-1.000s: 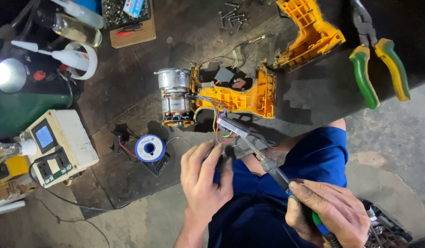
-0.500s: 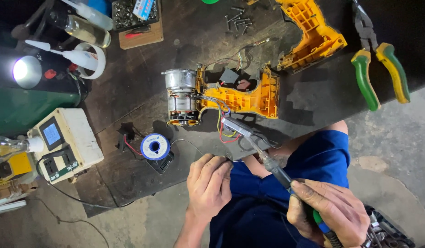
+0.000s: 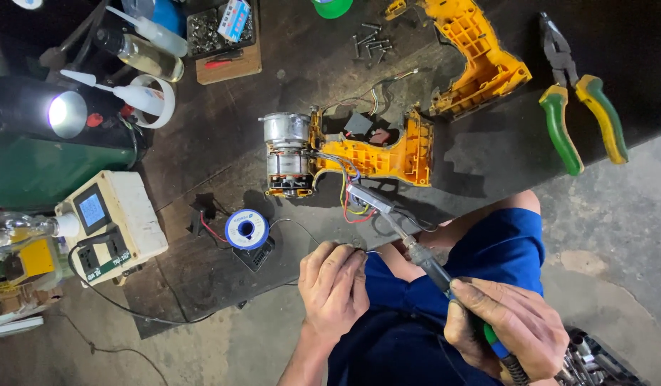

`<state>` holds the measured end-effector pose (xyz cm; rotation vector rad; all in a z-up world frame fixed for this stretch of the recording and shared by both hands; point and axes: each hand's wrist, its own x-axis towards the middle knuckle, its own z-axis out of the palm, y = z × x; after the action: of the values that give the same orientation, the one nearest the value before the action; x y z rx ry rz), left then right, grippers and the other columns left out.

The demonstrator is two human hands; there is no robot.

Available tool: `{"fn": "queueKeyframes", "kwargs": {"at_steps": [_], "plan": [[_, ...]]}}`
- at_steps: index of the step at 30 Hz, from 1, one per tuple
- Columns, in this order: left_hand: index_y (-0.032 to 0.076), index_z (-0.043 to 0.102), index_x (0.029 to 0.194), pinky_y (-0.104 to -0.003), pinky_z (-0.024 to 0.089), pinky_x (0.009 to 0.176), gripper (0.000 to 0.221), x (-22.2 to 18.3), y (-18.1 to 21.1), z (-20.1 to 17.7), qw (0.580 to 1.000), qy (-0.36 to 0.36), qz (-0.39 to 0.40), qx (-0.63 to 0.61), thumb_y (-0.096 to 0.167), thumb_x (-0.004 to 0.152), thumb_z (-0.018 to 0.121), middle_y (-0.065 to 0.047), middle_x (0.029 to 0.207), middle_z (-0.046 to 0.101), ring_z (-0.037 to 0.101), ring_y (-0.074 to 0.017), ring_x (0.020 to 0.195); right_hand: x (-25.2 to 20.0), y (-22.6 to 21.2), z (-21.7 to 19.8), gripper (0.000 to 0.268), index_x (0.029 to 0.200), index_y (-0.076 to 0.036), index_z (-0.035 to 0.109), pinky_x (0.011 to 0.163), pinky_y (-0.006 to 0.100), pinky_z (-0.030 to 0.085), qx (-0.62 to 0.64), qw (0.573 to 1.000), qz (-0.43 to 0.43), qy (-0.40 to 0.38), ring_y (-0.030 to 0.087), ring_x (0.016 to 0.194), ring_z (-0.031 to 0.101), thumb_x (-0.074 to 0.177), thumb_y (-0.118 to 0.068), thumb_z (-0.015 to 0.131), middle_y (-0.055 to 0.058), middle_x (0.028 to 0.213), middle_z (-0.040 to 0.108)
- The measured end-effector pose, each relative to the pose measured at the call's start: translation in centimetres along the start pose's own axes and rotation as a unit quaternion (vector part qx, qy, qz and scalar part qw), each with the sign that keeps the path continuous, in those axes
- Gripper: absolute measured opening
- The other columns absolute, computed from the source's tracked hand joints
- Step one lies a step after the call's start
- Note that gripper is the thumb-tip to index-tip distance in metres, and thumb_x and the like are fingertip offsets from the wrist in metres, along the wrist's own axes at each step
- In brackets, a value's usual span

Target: Repairing a disassembled power drill by stripping wires and soldering them to internal components on a workbench.

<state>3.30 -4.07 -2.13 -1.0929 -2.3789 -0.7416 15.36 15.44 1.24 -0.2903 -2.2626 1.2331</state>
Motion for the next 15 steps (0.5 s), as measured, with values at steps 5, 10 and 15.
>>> {"fn": "queueKeyframes", "kwargs": {"at_steps": [5,10,15], "plan": [[0.006,0.073,0.102,-0.038,0.054,0.082,0.008,-0.72,-0.84,-0.13,1.0,-0.004,0.03,-0.001,0.008,0.097,0.068,-0.011,0.105,0.074,0.073,-0.0331,0.098,0.25,-0.36,-0.03,0.02,0.095,0.009,0.072,0.074,0.028,0.063,0.013,1.0,0.006,-0.002,0.02,0.082,0.08,0.076,0.009,0.067,0.016,0.088,0.077],[0.004,0.076,0.105,-0.034,0.056,0.083,0.012,-0.85,-0.91,0.17,0.999,0.024,0.04,-0.011,0.003,0.093,0.074,-0.012,0.105,0.074,0.074,-0.031,0.095,0.5,-0.46,0.6,0.024,0.092,0.01,0.071,0.068,0.026,0.063,0.032,0.999,0.001,0.029,0.02,0.075,0.079,0.07,0.015,0.064,0.015,0.08,0.076],[-0.002,0.072,0.106,-0.036,0.063,0.079,0.019,-0.46,-0.66,0.11,0.995,0.069,0.04,-0.063,-0.006,0.088,0.078,-0.015,0.093,0.071,0.072,-0.0334,0.084,0.35,-0.62,0.82,0.02,0.088,0.005,0.074,0.073,0.03,0.063,-0.008,0.999,0.016,0.044,0.019,0.077,0.078,0.07,0.013,0.078,0.015,0.085,0.077]]}}
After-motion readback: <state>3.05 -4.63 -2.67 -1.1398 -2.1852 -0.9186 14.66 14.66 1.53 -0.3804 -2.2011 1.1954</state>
